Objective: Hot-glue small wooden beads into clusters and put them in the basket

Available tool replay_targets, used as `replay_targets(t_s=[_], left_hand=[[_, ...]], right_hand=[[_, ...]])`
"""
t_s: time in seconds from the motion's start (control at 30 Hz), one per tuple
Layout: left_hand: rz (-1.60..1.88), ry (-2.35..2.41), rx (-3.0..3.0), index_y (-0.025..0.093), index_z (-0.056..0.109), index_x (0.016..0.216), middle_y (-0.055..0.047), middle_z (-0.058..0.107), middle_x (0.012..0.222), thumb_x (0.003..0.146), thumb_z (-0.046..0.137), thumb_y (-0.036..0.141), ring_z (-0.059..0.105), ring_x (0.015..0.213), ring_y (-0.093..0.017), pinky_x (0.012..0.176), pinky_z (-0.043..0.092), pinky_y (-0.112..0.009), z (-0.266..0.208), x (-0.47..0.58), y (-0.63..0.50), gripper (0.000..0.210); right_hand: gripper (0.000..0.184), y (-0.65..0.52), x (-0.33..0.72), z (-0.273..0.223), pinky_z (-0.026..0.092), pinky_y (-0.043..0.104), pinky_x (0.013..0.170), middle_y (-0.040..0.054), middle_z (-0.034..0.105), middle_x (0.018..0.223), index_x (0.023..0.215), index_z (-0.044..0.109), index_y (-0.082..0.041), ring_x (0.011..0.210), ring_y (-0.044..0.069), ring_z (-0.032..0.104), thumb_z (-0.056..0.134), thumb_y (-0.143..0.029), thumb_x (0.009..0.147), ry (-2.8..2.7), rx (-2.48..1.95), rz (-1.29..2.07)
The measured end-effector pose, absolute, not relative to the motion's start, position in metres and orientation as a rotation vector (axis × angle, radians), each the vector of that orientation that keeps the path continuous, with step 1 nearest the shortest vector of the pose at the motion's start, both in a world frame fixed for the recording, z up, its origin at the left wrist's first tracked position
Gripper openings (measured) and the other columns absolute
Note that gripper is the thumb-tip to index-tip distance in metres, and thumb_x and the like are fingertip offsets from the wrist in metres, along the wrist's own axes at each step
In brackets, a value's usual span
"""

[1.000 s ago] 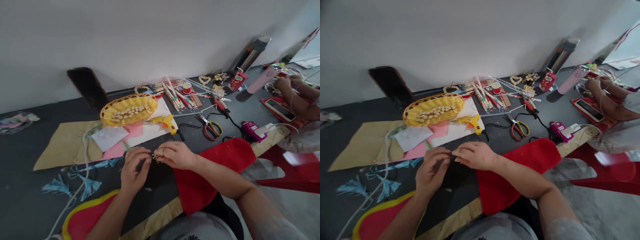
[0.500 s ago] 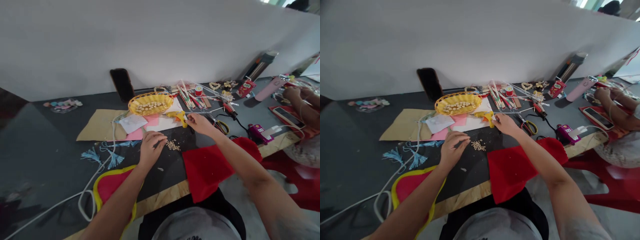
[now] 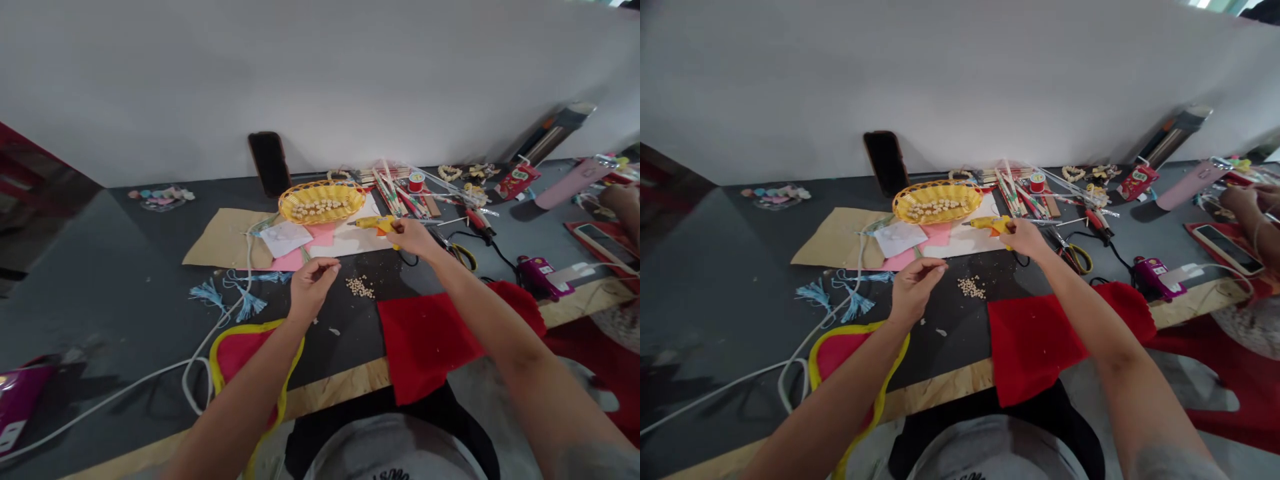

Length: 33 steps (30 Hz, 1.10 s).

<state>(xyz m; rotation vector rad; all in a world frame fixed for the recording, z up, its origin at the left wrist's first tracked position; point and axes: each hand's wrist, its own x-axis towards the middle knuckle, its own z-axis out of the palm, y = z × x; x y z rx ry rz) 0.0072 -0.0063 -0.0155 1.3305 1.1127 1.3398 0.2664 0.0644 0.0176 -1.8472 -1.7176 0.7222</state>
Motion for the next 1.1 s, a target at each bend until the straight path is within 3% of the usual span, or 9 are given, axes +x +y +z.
replay_targets(t_s=[0.17, 0.27, 0.37, 0.6, 0.83, 1.1], left_hand=[[1.291, 1.058, 1.123, 0.018, 0.073, 0.087, -0.004, 0.074, 0.082, 0.071, 0.074, 0.028, 0.067, 0.079, -0.016, 0.077, 0.05, -0.028, -0.007, 0.012, -0.008, 0.019], [1.27, 0.998, 1.01, 0.018, 0.072, 0.087, -0.003, 0.074, 0.079, 0.068, 0.077, 0.027, 0.068, 0.079, -0.016, 0.079, 0.049, -0.028, -0.003, 0.014, -0.009, 0.022], [1.236, 0.945, 0.94, 0.017, 0.07, 0.084, -0.002, 0.074, 0.078, 0.068, 0.079, 0.027, 0.068, 0.08, -0.016, 0.077, 0.048, -0.026, -0.002, 0.014, -0.009, 0.021], [1.149, 0.945, 0.823, 0.018, 0.073, 0.082, -0.003, 0.074, 0.076, 0.069, 0.078, 0.028, 0.063, 0.072, -0.013, 0.066, 0.046, -0.023, -0.003, 0.011, -0.008, 0.018], [1.11, 0.928, 0.704, 0.019, 0.074, 0.074, -0.001, 0.071, 0.071, 0.063, 0.082, 0.025, 0.06, 0.067, -0.011, 0.065, 0.046, -0.024, 0.002, 0.011, -0.008, 0.014], [1.093, 0.927, 0.65, 0.02, 0.074, 0.074, -0.001, 0.07, 0.072, 0.064, 0.082, 0.026, 0.059, 0.068, -0.01, 0.066, 0.047, -0.022, 0.002, 0.008, -0.006, 0.014]], right_hand=[[0.027, 0.03, 0.28, 0.042, 0.038, 0.022, 0.049, 0.002, 0.062, 0.074, 0.092, 0.062, -0.016, 0.057, 0.01, 0.053, 0.054, -0.038, 0.078, -1.592, -1.669, 0.931], [0.025, 0.006, 0.28, 0.046, 0.036, 0.021, 0.043, -0.0003, 0.059, 0.067, 0.094, 0.057, -0.019, 0.055, 0.011, 0.054, 0.061, -0.035, 0.075, -1.233, -1.36, 1.368], [0.027, -0.012, 0.273, 0.038, 0.041, 0.023, 0.05, -0.0019, 0.059, 0.07, 0.092, 0.055, -0.021, 0.057, 0.011, 0.053, 0.068, -0.025, 0.069, -1.089, -1.09, 1.521], [0.029, -0.029, 0.259, 0.013, 0.032, 0.025, 0.045, 0.0, 0.057, 0.064, 0.103, 0.06, -0.017, 0.05, 0.011, 0.045, 0.064, -0.034, 0.08, -1.198, -0.958, 1.623], [0.034, -0.033, 0.26, 0.007, 0.035, 0.026, 0.042, 0.0019, 0.056, 0.065, 0.105, 0.061, -0.021, 0.051, 0.013, 0.046, 0.054, -0.05, 0.088, -1.188, -0.969, 1.595], [0.03, -0.034, 0.252, 0.018, 0.04, 0.026, 0.044, 0.0057, 0.062, 0.076, 0.1, 0.059, -0.024, 0.053, 0.013, 0.048, 0.054, -0.051, 0.088, -1.249, -0.987, 1.616]])
